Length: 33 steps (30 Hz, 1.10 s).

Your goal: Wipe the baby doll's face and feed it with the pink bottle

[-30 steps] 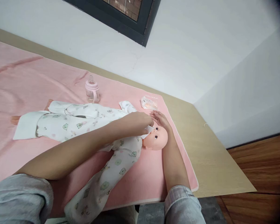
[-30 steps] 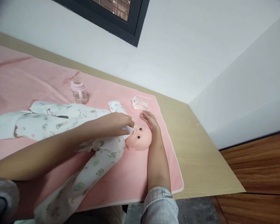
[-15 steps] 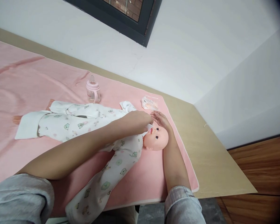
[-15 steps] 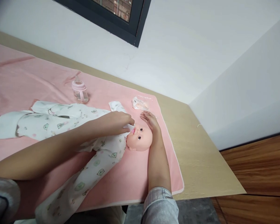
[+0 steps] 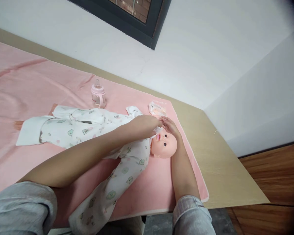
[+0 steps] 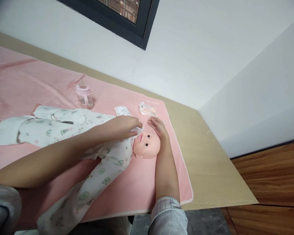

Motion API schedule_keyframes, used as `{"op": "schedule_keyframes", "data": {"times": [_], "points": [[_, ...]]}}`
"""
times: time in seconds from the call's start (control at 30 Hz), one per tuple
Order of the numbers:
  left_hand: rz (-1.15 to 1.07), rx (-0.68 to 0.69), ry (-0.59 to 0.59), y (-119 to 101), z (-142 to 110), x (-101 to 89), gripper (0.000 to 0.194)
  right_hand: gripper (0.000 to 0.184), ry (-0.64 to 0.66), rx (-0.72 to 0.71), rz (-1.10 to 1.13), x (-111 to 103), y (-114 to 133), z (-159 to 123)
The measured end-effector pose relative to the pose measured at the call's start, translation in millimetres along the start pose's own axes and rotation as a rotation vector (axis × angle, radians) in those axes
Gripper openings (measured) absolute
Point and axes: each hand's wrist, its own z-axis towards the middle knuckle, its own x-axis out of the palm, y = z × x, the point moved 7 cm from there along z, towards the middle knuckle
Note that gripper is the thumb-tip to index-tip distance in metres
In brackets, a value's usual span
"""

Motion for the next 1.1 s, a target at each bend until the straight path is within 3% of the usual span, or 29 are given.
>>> {"op": "schedule_keyframes", "data": {"times": [0.37,0.53,0.7,1.1], "points": [[-0.002,-0.049,0.043,-1.9,1.4,0.6,0.022,0.016,0.012,-0.018,-0.01,-0.9,-1.2,2.7],[-0.038,-0.027,-0.025,-6.9,0.1,-7.0,0.027,0.021,0.039,-0.053,-0.056,2.8,1.7,-2.9],[-0.106,-0.048,0.016,-4.3,2.8,-1.8,0.032,0.022,0.052,-0.042,-0.065,5.5,2.1,-6.0],[-0.163,0.084,-0.171,4.3,6.1,1.2,0.037,0.023,0.0,-0.015,-0.044,1.1,1.3,-3.3]]}}
